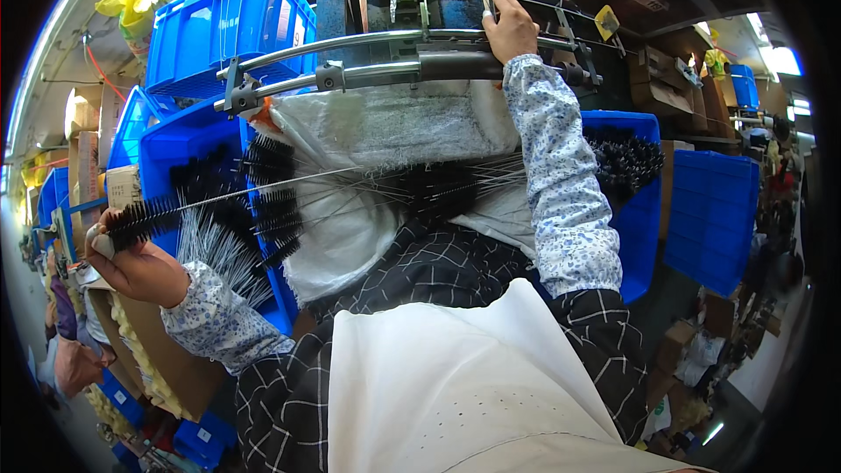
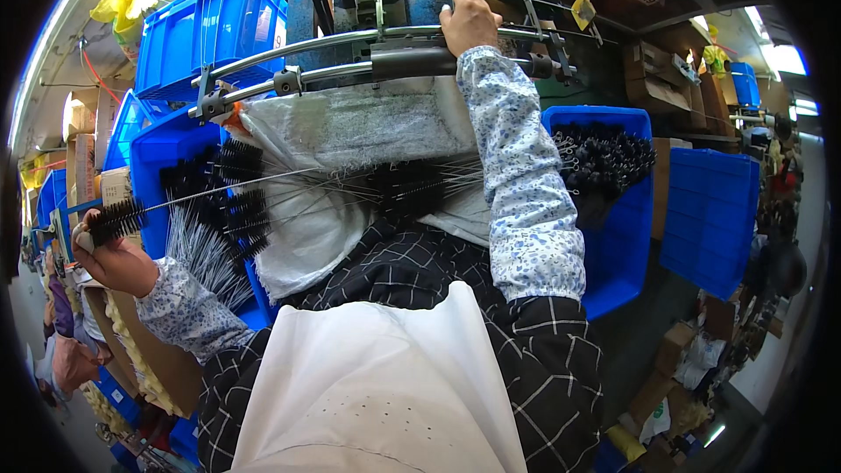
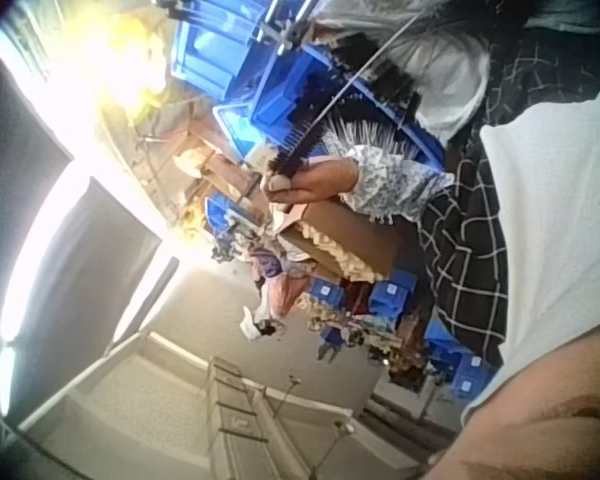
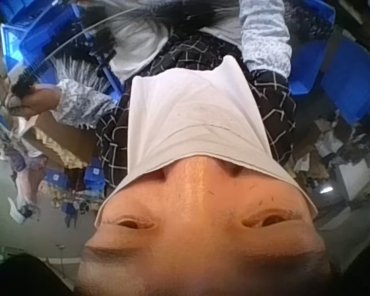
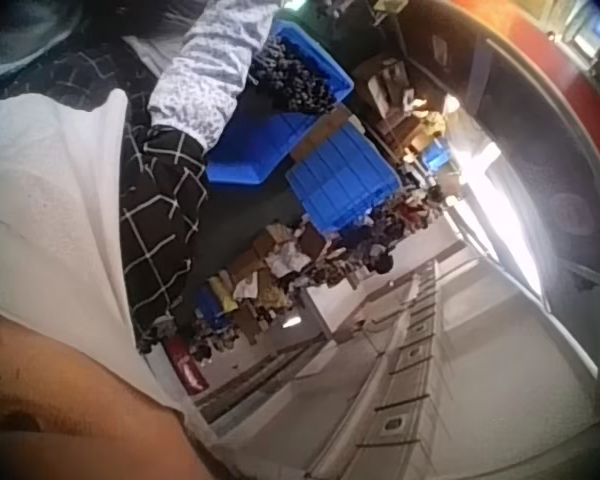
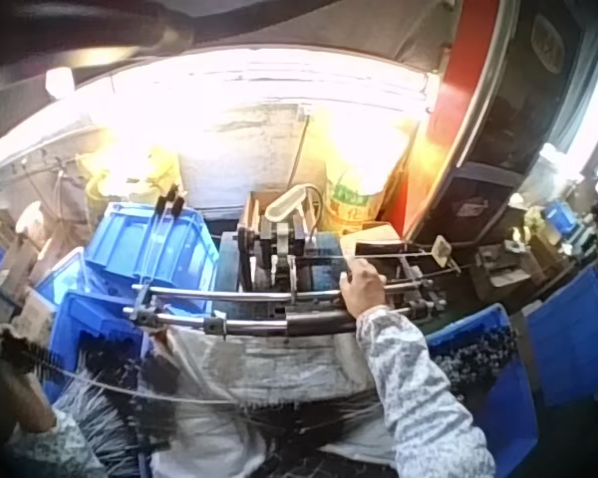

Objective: Assembling industrial or cleaning brushes using specialized machinery and raw bristle materials in a factory.

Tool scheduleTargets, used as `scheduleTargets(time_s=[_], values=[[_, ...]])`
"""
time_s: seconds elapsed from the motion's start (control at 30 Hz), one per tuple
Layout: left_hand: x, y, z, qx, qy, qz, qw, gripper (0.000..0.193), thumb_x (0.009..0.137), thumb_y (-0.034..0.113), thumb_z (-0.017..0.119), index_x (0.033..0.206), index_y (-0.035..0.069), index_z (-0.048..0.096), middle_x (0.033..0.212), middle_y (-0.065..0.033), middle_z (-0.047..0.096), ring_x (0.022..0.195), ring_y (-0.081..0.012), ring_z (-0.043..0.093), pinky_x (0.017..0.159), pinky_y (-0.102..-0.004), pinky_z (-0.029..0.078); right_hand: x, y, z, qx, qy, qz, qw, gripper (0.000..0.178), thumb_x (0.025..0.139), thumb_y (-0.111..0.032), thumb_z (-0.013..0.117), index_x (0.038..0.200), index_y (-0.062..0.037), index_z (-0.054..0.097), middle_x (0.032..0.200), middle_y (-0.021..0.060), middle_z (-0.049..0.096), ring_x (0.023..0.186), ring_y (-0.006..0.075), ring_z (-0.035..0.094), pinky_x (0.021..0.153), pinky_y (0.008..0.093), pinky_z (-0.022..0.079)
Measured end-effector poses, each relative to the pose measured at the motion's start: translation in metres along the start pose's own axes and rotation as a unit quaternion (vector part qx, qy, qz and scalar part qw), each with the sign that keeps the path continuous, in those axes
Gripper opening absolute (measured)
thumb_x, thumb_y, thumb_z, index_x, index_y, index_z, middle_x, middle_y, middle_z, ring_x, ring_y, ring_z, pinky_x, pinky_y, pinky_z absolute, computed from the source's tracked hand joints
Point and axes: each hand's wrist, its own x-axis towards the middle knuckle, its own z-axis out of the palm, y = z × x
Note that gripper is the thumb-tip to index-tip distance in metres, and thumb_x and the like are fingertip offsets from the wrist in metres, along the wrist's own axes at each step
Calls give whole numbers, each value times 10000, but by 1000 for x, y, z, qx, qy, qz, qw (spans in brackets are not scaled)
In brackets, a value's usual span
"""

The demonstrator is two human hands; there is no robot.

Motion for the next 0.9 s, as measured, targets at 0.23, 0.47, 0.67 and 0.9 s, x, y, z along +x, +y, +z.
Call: scheduleTargets(time_s=[0.23, 0.47, 0.67, 0.9], values=[[-3, 1, -11, -8, 8, -1, 1000, 215, 842, 64, 421, 1025, -46, 446, 921, -171, 538, 811, -223, 549, 700, -272, 479, -3, -21, 11, -3, 11, -15, 1000, 362, 745, -169, 546, 1094, -74, 531, 1071, 97, 541, 991, 220, 511, 819, 405, 366], [-3, 1, -20, 16, 40, 13, 999, 237, 841, 68, 427, 1047, -50, 434, 921, -178, 540, 811, -227, 554, 711, -274, 483, -5, -38, 15, -8, 15, -18, 1000, 352, 748, -156, 546, 1091, -76, 532, 1052, 86, 547, 971, 211, 518, 801, 407, 367], [-6, -1, -9, -36, 33, -15, 999, 236, 839, 65, 429, 1042, -54, 440, 927, -173, 543, 823, -226, 557, 728, -277, 482, -9, -72, 21, -13, 37, -27, 999, 250, 755, -115, 518, 995, -66, 566, 950, 60, 570, 892, 196, 542, 721, 381, 394], [-8, -2, 3, -59, 7, -28, 998, 231, 841, 76, 438, 1040, -41, 452, 935, -163, 546, 829, -222, 557, 749, -275, 469, -9, -85, 28, -18, 28, -36, 999, 193, 769, -118, 516, 949, -71, 566, 927, 55, 565, 883, 199, 543, 730, 378, 370]])
